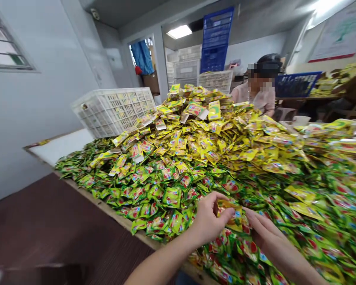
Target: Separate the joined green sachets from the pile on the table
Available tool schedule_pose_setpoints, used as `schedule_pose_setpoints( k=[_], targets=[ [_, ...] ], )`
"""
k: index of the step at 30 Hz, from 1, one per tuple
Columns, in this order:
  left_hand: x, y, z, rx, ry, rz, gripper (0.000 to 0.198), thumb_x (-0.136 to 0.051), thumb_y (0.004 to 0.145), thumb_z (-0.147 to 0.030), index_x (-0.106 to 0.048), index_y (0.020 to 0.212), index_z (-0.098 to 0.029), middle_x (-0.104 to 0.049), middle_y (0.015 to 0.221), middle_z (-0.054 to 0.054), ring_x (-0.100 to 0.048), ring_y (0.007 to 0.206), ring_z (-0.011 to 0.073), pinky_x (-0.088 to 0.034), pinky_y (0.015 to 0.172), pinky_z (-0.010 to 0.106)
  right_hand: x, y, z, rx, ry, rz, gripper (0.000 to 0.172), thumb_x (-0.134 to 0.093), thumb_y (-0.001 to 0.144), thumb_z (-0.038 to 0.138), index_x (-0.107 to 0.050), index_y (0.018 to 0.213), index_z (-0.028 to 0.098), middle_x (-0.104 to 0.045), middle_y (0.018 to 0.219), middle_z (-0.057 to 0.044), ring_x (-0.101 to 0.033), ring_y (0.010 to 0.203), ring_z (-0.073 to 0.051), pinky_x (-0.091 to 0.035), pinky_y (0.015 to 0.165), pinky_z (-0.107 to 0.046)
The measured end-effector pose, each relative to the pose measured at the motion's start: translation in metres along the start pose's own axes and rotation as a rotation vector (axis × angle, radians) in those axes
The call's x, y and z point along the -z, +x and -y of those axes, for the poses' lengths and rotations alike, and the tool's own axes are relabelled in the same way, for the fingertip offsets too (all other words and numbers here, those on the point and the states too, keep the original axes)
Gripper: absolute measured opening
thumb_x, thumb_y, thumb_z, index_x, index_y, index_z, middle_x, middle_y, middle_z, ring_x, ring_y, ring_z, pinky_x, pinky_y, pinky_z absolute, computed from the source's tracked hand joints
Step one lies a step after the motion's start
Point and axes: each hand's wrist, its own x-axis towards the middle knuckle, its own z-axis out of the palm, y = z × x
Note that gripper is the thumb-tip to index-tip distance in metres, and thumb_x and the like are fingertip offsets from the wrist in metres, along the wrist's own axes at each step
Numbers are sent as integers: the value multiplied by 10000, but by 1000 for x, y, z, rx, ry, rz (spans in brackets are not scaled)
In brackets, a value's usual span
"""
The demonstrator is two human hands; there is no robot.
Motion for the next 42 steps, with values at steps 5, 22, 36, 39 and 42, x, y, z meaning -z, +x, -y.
schedule_pose_setpoints(
  k=[5,22,36,39,42],
  targets=[
    [33,8,2,-131,246,171,191,-579,816,-350,-597,940,-207,-575,669,-19,-498,548,116,-394,498,213,-11,-6,2,2,-146,68,455,-784,498,521,-746,848,233,-761,865,-80,-700,867,-313,-578,769,-369],
    [273,130,41,27,1373,-237,351,-465,733,-138,-569,1066,-179,-550,1131,164,-467,1115,334,-354,903,451,1,3,-8,127,-42,-32,516,-773,558,494,-682,965,189,-760,849,-69,-710,808,-280,-572,733,-348],
    [50,49,-53,-452,775,94,374,-597,693,-369,-464,1014,-231,-619,782,25,-591,628,189,-449,566,284,29,-15,40,579,53,-449,383,-722,663,472,-638,921,201,-732,818,-53,-671,744,-215,-541,670,-308],
    [-5,27,-43,-523,746,66,429,-623,674,-311,-456,1059,-221,-637,873,52,-634,752,227,-484,621,303,39,-21,46,796,-98,-559,267,-670,746,387,-640,937,204,-712,817,-39,-656,713,-186,-532,661,-295],
    [-35,26,-31,-568,708,-36,426,-615,712,-335,-442,1078,-203,-641,921,61,-642,813,234,-502,648,310,52,-23,51,936,-369,-464,147,-656,757,290,-678,877,209,-699,797,-33,-644,694,-170,-521,631,-278]
  ],
)
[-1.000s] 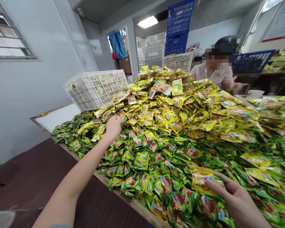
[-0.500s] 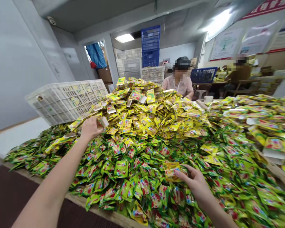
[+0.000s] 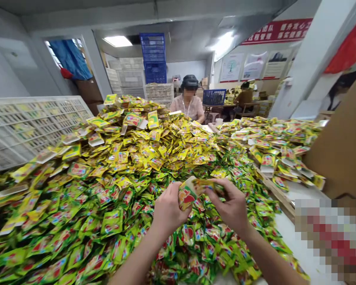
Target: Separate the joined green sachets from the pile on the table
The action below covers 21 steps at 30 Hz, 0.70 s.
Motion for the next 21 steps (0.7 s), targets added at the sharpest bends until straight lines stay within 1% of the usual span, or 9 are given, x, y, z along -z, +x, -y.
schedule_pose_setpoints(
  k=[2,3,5,7,9,11,14,18,21],
  targets=[
    [-14,-1,-1,-43,39,-43,406,-607,725,-329,-447,1074,-197,-642,896,56,-640,784,229,-502,632,312,7,4,-3,33,-56,179,122,-653,749,259,-698,853,214,-707,787,-34,-646,700,-173,-522,640,-280],
    [-19,-3,-1,-78,68,-45,396,-605,723,-309,-451,1070,-196,-641,869,49,-636,758,226,-499,616,314,9,5,-6,3,-62,276,128,-653,747,254,-706,857,217,-716,792,-36,-652,711,-178,-526,655,-287],
    [-28,-9,-1,-150,114,-28,410,-609,706,-268,-454,1078,-190,-637,820,39,-626,716,224,-496,589,318,11,5,-14,-127,-40,437,153,-654,747,258,-710,883,219,-732,837,-40,-666,758,-192,-534,701,-306],
    [-34,-17,-1,-188,128,-13,457,-617,691,-249,-447,1110,-178,-645,824,45,-627,713,226,-500,585,323,8,-1,-25,-303,36,487,209,-669,732,287,-694,926,211,-730,862,-41,-671,772,-199,-545,691,-310],
    [-38,-24,-1,-164,98,-10,489,-625,691,-258,-440,1135,-170,-657,867,60,-637,737,226,-512,609,323,4,-9,-33,-436,123,405,276,-671,728,348,-666,959,198,-714,820,-40,-664,706,-193,-549,605,-298],
    [-40,-27,0,-118,56,-12,478,-628,706,-282,-445,1134,-172,-662,888,66,-645,759,225,-522,638,322,1,-16,-38,-445,146,295,273,-644,753,392,-665,939,193,-693,793,-44,-647,667,-186,-537,565,-292],
    [-42,-29,1,-81,9,-7,465,-637,713,-312,-458,1121,-180,-664,891,62,-651,769,228,-527,640,320,-1,-23,-39,-342,49,200,201,-638,773,376,-694,870,208,-690,819,-57,-643,749,-199,-525,682,-321],
    [-41,-30,-1,-42,-94,3,487,-669,694,-339,-465,1110,-189,-664,901,59,-657,771,221,-531,637,306,-5,-28,-38,-369,-34,63,188,-711,703,389,-679,772,217,-697,831,-66,-639,849,-244,-487,795,-386],
    [-40,-31,-3,-7,-206,32,469,-672,705,-367,-468,1090,-192,-658,894,52,-659,769,198,-532,646,278,-9,-33,-39,-364,-40,85,198,-706,704,410,-670,668,219,-701,916,-90,-618,976,-289,-432,879,-452]
  ],
)
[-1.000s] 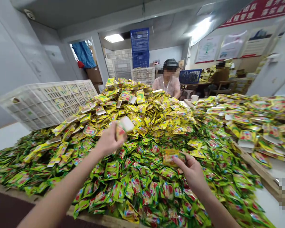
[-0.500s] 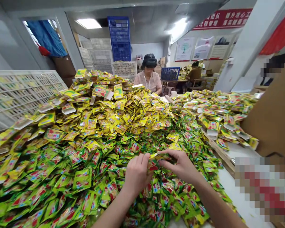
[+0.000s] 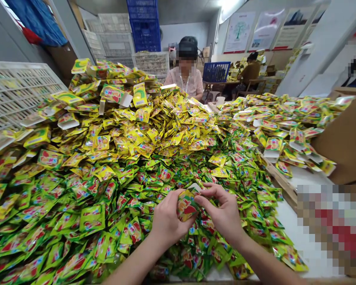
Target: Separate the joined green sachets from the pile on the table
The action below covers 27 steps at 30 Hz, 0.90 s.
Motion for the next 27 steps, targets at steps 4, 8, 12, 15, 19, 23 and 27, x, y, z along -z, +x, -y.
schedule_pose_setpoints(
  k=[4,8,12,15,19,23,27],
  targets=[
    [-1,-2,-1,18,39,-29,416,-617,745,-358,-473,1096,-188,-659,911,61,-659,785,199,-525,648,278,0,-3,3,123,-154,225,136,-641,784,381,-718,753,272,-716,948,-61,-548,1127,-311,-277,991,-543],
    [-2,-7,-3,-63,154,-31,384,-535,755,-252,-490,1132,-193,-665,870,60,-647,742,211,-505,622,299,-3,-9,8,136,-258,452,114,-702,734,319,-674,660,236,-704,855,-28,-600,965,-273,-256,1000,-552],
    [7,-2,-3,-60,43,37,462,-584,732,-223,-482,1182,-198,-662,963,69,-632,853,224,-502,745,331,-8,-9,6,45,-162,400,194,-658,764,305,-626,605,199,-642,654,-3,-588,695,-188,-428,865,-443],
    [20,9,1,140,-192,154,589,-660,736,-369,-437,1253,-196,-618,1118,93,-591,1005,247,-475,861,370,-5,-1,4,-49,52,320,171,-638,780,354,-673,790,187,-695,764,-39,-617,715,-190,-501,734,-339],
    [26,15,3,337,-490,351,336,-541,845,-423,-542,1096,-201,-651,997,49,-608,911,203,-474,810,323,3,6,3,-68,130,299,186,-670,764,359,-695,834,188,-709,838,-53,-645,798,-207,-523,749,-333],
    [22,12,-4,359,-656,364,303,-523,853,-447,-548,1004,-186,-651,905,22,-607,741,148,-470,662,248,10,11,0,-56,227,69,578,-771,647,343,-558,1178,264,-614,1083,-48,-654,743,-164,-568,658,-303],
    [24,12,-2,317,-641,426,308,-504,867,-422,-551,1056,-184,-649,753,2,-592,595,133,-450,547,233,38,48,1,-295,66,505,700,-826,513,318,-592,1167,234,-633,996,-51,-655,613,-170,-567,517,-315]
  ],
)
